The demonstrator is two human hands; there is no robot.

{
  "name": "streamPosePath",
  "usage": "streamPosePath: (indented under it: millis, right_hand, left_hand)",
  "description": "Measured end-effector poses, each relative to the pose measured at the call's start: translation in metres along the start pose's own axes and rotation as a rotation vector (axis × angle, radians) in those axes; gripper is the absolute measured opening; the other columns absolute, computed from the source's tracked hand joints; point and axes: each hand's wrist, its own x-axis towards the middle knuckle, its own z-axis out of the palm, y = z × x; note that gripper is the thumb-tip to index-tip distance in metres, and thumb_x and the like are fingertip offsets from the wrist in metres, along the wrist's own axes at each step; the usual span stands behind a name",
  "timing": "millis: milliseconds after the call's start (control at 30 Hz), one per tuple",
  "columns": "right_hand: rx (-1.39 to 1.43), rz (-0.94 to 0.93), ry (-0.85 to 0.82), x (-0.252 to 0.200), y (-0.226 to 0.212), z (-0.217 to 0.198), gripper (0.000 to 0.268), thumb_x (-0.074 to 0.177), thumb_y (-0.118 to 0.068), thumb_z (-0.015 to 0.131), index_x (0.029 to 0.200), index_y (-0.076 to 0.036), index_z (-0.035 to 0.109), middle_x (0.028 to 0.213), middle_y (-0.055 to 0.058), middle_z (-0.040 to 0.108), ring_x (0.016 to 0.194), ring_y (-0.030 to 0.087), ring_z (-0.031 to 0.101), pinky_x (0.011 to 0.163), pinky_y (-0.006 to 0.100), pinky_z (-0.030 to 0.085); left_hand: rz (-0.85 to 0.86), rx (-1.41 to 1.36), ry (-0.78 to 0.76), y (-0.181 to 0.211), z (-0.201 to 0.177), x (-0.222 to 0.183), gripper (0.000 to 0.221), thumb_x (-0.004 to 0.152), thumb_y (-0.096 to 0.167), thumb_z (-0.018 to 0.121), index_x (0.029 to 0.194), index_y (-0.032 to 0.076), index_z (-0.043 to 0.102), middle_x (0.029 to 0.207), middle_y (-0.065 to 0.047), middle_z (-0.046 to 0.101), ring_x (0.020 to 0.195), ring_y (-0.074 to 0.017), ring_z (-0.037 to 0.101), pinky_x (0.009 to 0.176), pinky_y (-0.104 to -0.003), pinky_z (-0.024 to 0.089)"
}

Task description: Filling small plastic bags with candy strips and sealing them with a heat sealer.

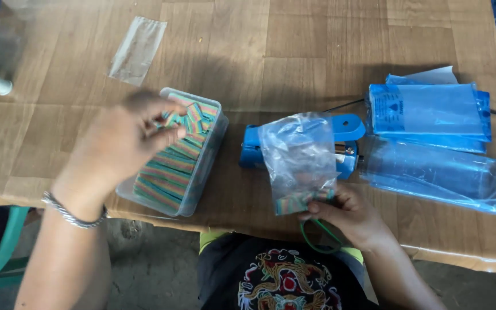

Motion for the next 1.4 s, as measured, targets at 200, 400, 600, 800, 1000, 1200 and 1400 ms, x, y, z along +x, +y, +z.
streamPosePath:
  millis: [200, 400, 600, 800, 1000, 1200, 1400]
  right_hand:
    - [0.251, -0.034, -0.231, 0.001, -0.016, 0.016, 0.059, 0.097, -0.011, 0.072, 0.148, 0.002, 0.046, 0.159, 0.021, 0.044, 0.127, 0.036, 0.063, 0.103, 0.051, 0.06]
    - [0.236, -0.008, -0.271, -0.004, -0.048, 0.03, 0.061, 0.099, -0.009, 0.065, 0.152, 0.007, 0.039, 0.151, 0.025, 0.052, 0.128, 0.039, 0.064, 0.107, 0.05, 0.058]
    - [0.222, -0.085, -0.275, -0.015, -0.061, 0.035, 0.046, 0.103, -0.004, 0.058, 0.147, 0.004, 0.048, 0.164, 0.023, 0.035, 0.134, 0.04, 0.058, 0.109, 0.052, 0.056]
    - [0.262, -0.13, -0.292, -0.02, -0.065, 0.032, 0.041, 0.105, 0.0, 0.055, 0.145, 0.006, 0.049, 0.165, 0.026, 0.032, 0.128, 0.041, 0.062, 0.11, 0.053, 0.056]
    - [0.237, -0.141, -0.273, -0.021, -0.067, 0.032, 0.04, 0.104, -0.001, 0.056, 0.143, 0.007, 0.05, 0.164, 0.027, 0.033, 0.13, 0.042, 0.061, 0.108, 0.053, 0.057]
    - [0.245, -0.123, -0.257, -0.023, -0.068, 0.031, 0.044, 0.102, 0.0, 0.056, 0.144, 0.012, 0.047, 0.164, 0.029, 0.033, 0.128, 0.046, 0.061, 0.107, 0.053, 0.056]
    - [0.229, -0.107, -0.272, -0.023, -0.072, 0.032, 0.05, 0.102, 0.001, 0.054, 0.148, 0.013, 0.041, 0.163, 0.027, 0.034, 0.128, 0.042, 0.062, 0.108, 0.052, 0.056]
  left_hand:
    - [0.035, -0.114, -0.012, -0.049, 0.042, -0.018, 0.033, 0.09, 0.026, 0.074, 0.118, 0.01, 0.074, 0.118, -0.005, 0.073, 0.098, -0.0213, 0.073, 0.08, -0.034, 0.055]
    - [0.17, -0.114, 0.082, -0.032, 0.039, -0.028, 0.028, 0.091, 0.021, 0.074, 0.117, 0.009, 0.073, 0.119, -0.007, 0.072, 0.107, -0.0222, 0.071, 0.09, -0.035, 0.054]
    - [0.224, -0.145, 0.084, -0.013, 0.038, -0.035, 0.029, 0.091, 0.015, 0.073, 0.119, 0.008, 0.072, 0.121, -0.008, 0.072, 0.11, -0.022, 0.071, 0.097, -0.036, 0.054]
    - [0.221, -0.099, 0.1, -0.013, 0.043, -0.036, 0.028, 0.092, 0.018, 0.072, 0.119, 0.01, 0.072, 0.121, -0.006, 0.072, 0.104, -0.0203, 0.073, 0.089, -0.035, 0.057]
    - [0.234, -0.098, 0.107, -0.007, 0.043, -0.035, 0.024, 0.093, 0.017, 0.071, 0.116, 0.01, 0.072, 0.121, -0.006, 0.071, 0.092, -0.0179, 0.074, 0.08, -0.033, 0.061]
    - [0.241, -0.064, 0.115, -0.014, 0.05, -0.03, 0.024, 0.093, 0.02, 0.072, 0.116, 0.011, 0.072, 0.119, -0.005, 0.071, 0.102, -0.0193, 0.072, 0.084, -0.034, 0.055]
    - [0.256, -0.035, 0.144, -0.018, 0.057, -0.028, 0.025, 0.092, 0.02, 0.075, 0.115, 0.012, 0.073, 0.12, -0.003, 0.073, 0.109, -0.0183, 0.07, 0.088, -0.033, 0.055]
